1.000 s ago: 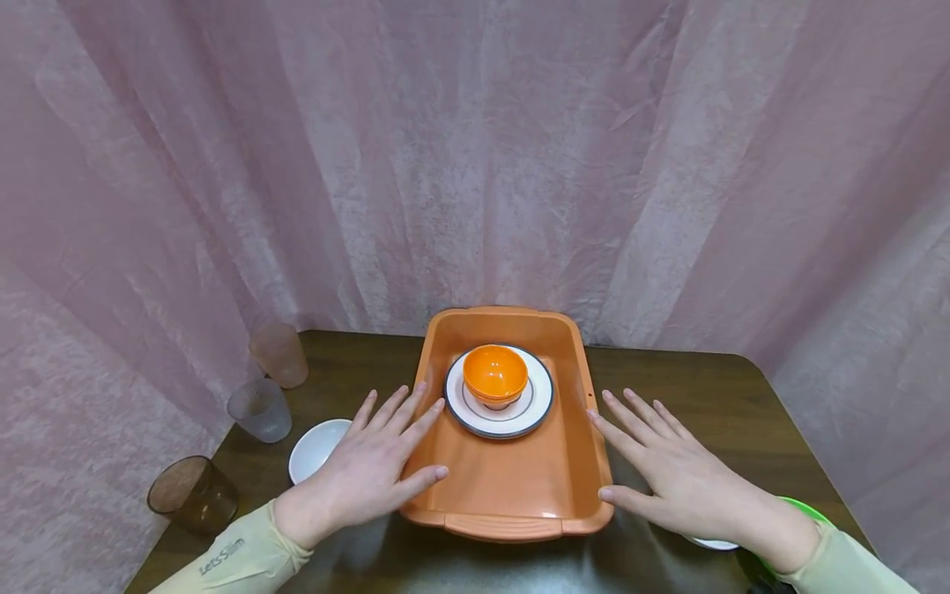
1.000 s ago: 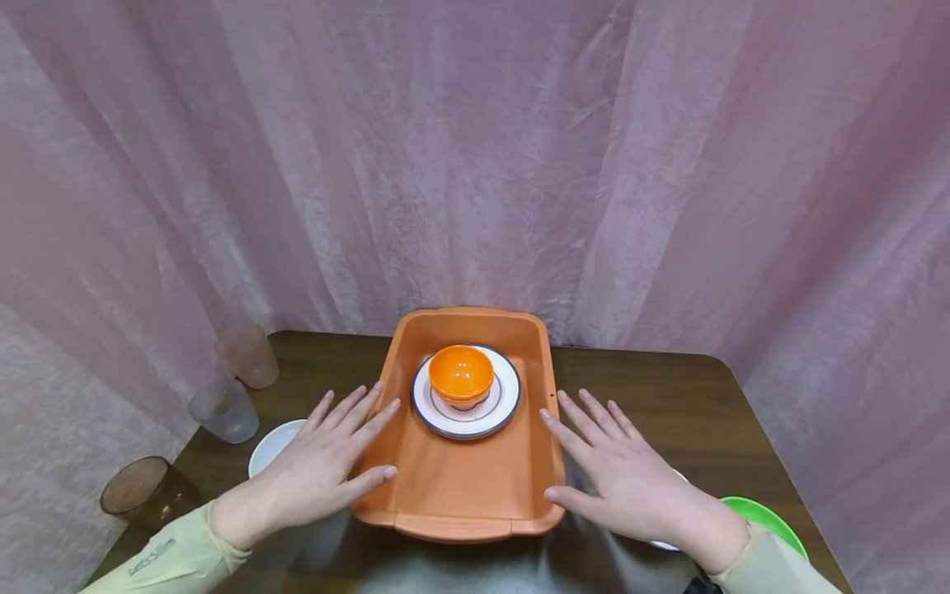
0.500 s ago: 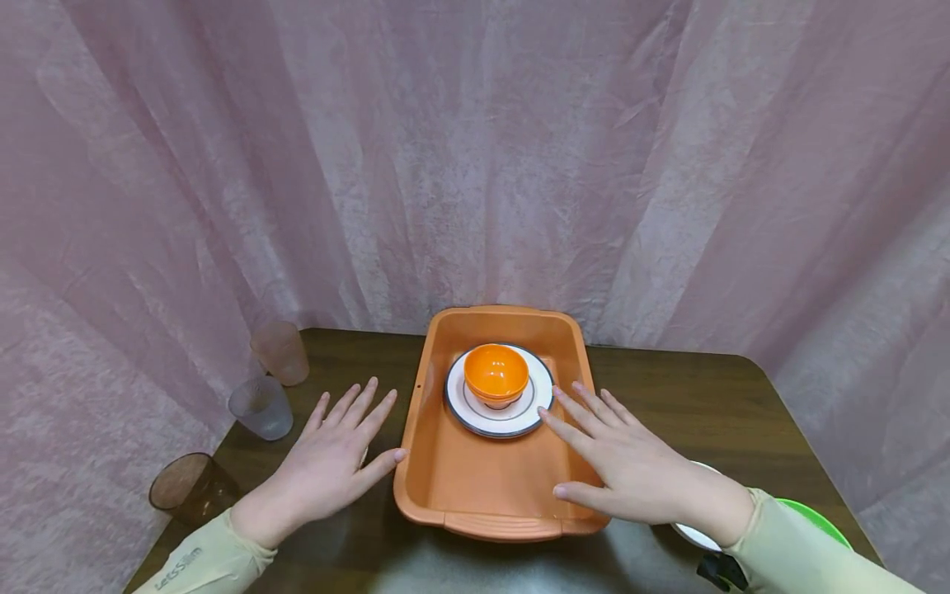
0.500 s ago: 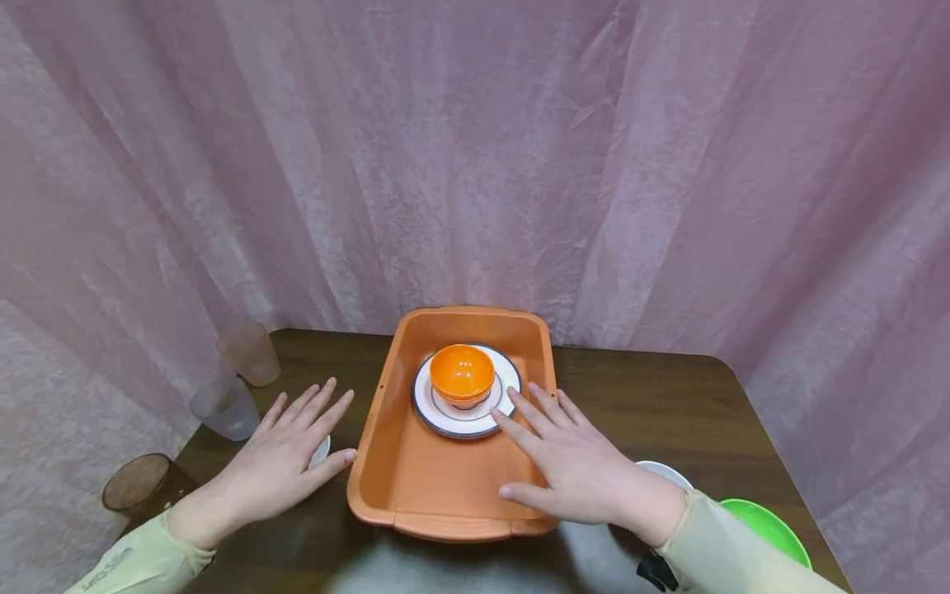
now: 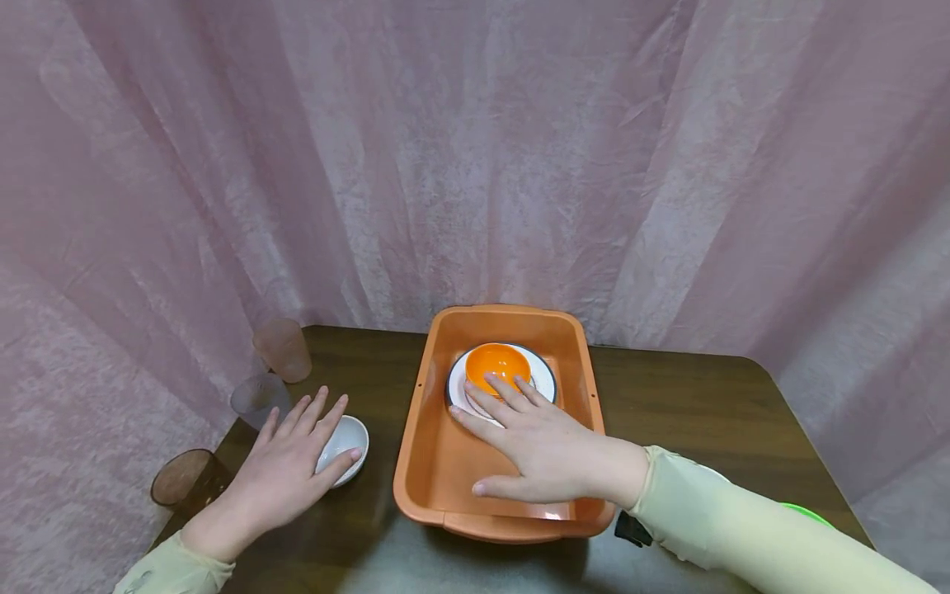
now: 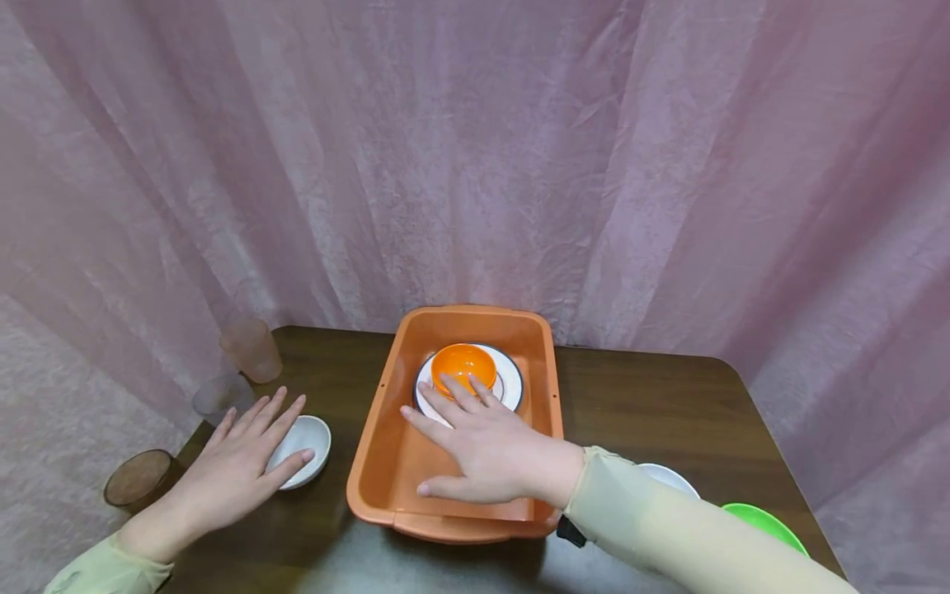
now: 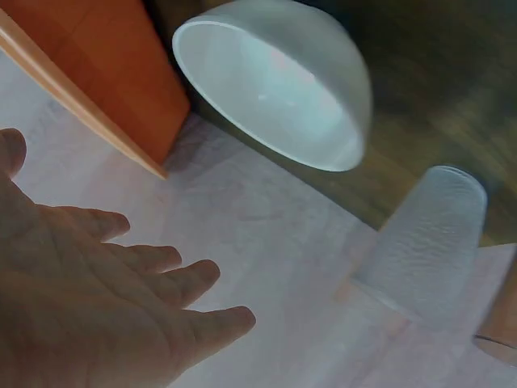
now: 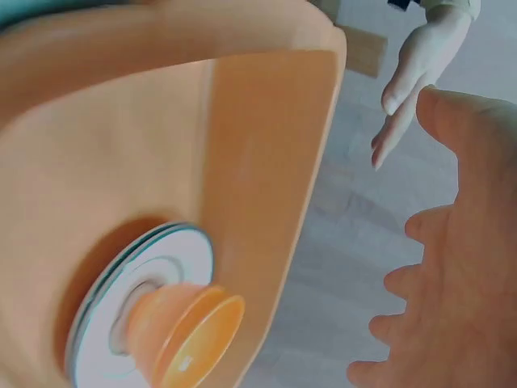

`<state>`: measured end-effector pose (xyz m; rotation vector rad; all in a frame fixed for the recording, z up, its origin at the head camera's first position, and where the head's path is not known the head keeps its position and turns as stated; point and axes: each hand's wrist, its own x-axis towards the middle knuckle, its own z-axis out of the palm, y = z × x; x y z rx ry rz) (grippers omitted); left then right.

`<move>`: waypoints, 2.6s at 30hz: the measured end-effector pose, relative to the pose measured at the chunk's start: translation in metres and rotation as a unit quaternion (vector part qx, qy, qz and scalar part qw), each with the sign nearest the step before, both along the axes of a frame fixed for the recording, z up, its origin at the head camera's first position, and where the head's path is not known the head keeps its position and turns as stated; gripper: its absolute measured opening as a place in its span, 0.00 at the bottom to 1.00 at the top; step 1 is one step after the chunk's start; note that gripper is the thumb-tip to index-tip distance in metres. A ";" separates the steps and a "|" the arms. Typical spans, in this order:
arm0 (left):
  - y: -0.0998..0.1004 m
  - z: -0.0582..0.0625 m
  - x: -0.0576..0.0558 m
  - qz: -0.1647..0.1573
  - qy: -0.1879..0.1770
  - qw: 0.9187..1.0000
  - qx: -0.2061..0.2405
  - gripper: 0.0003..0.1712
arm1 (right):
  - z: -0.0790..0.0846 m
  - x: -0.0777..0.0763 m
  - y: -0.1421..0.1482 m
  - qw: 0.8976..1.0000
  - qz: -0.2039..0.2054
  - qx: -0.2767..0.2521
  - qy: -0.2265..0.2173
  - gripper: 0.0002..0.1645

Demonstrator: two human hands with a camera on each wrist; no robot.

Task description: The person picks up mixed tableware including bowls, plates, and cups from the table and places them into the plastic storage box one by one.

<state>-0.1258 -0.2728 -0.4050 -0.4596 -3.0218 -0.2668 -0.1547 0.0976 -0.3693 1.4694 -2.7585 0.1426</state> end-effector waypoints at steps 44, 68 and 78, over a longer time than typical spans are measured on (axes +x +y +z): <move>-0.074 -0.060 0.016 0.276 -0.375 0.719 0.515 0.53 | -0.016 -0.017 -0.090 0.998 0.021 0.060 0.007 0.51; -0.030 -0.084 -0.012 0.287 -0.318 0.537 0.727 0.42 | -0.021 -0.023 -0.091 0.998 0.026 0.060 0.015 0.51; -0.030 -0.087 -0.016 0.297 -0.298 0.541 0.728 0.40 | -0.024 -0.024 -0.093 0.998 0.022 0.062 0.008 0.51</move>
